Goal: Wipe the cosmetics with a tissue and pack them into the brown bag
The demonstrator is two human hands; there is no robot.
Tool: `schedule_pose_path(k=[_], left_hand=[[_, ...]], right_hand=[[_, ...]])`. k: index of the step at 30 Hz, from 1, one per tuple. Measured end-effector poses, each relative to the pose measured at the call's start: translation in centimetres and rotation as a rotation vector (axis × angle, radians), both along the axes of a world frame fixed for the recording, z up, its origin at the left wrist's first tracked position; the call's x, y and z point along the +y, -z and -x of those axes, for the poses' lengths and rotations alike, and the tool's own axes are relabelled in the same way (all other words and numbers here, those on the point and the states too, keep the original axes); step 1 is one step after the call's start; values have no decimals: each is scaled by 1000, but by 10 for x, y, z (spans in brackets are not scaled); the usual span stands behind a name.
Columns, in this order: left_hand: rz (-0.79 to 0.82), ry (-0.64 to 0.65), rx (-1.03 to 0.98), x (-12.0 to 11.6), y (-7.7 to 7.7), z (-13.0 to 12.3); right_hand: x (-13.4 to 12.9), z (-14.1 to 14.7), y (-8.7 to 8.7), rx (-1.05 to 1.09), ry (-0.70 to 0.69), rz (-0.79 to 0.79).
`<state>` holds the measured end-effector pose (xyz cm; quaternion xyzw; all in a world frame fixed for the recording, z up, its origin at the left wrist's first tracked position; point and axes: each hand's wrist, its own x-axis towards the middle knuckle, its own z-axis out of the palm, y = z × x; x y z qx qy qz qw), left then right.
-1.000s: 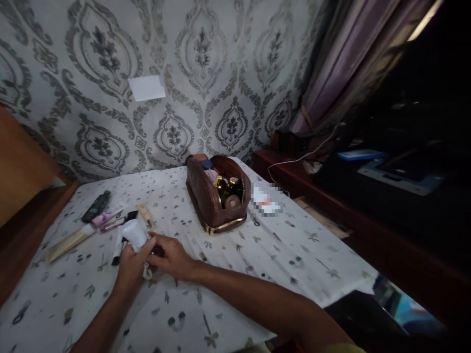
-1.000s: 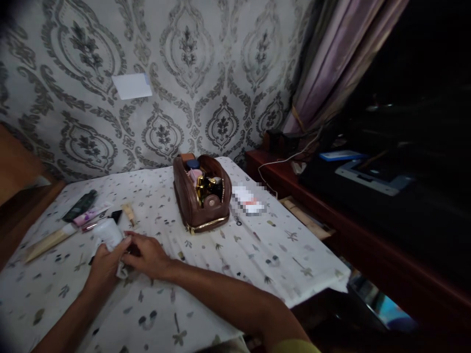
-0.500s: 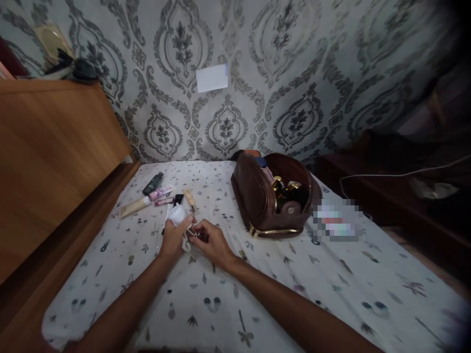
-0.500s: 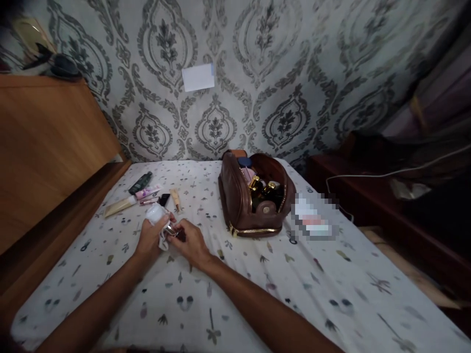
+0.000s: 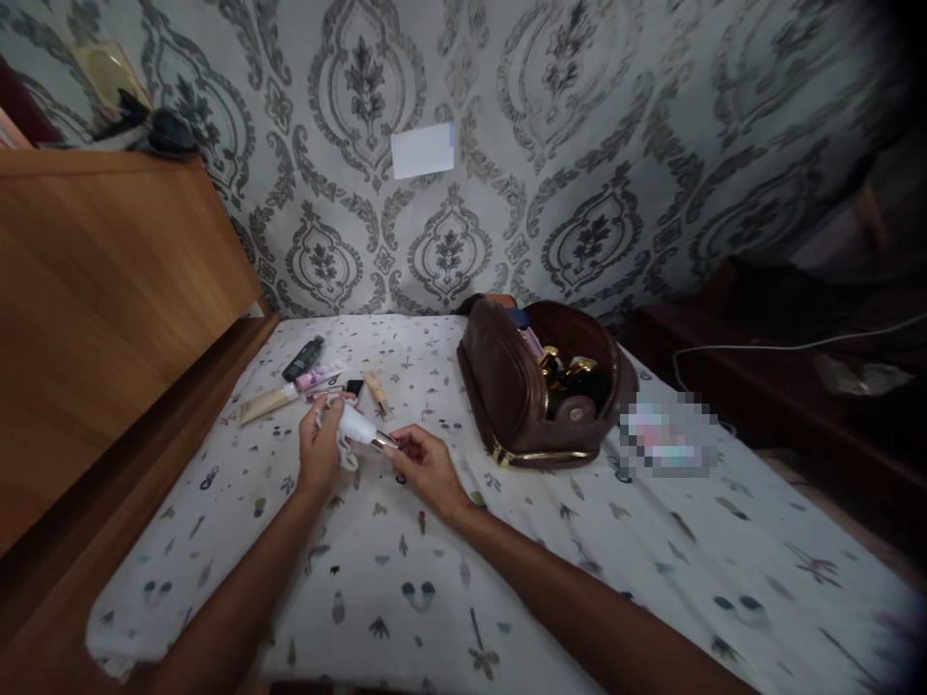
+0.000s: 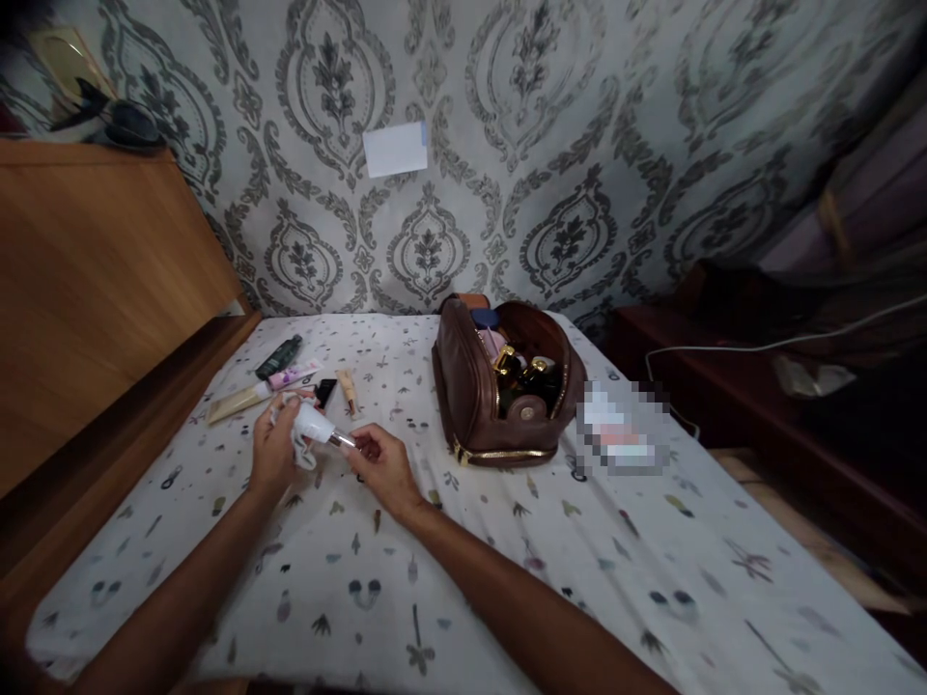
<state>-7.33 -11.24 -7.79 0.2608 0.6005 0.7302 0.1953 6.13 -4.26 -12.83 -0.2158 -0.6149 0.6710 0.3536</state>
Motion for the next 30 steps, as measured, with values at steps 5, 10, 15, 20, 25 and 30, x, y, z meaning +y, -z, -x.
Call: schedule_pose_path(k=[5, 10, 15, 20, 25, 30], left_hand=[[56, -43, 198, 1, 10, 12], [149, 17, 428, -2, 11, 12], [164, 117, 679, -6, 8, 3], [216, 197, 865, -9, 15, -5], [273, 192, 1154, -12, 20, -3], [239, 222, 1143, -14, 16, -1]], right_hand=[[1, 2, 2, 65, 2, 79], [-3, 0, 0, 73, 54, 36], [-8, -5, -8, 73, 53, 20], [-7, -4, -13, 106, 38, 74], [-6, -2, -12, 137, 43, 101], [-10, -4, -15, 98, 21, 89]])
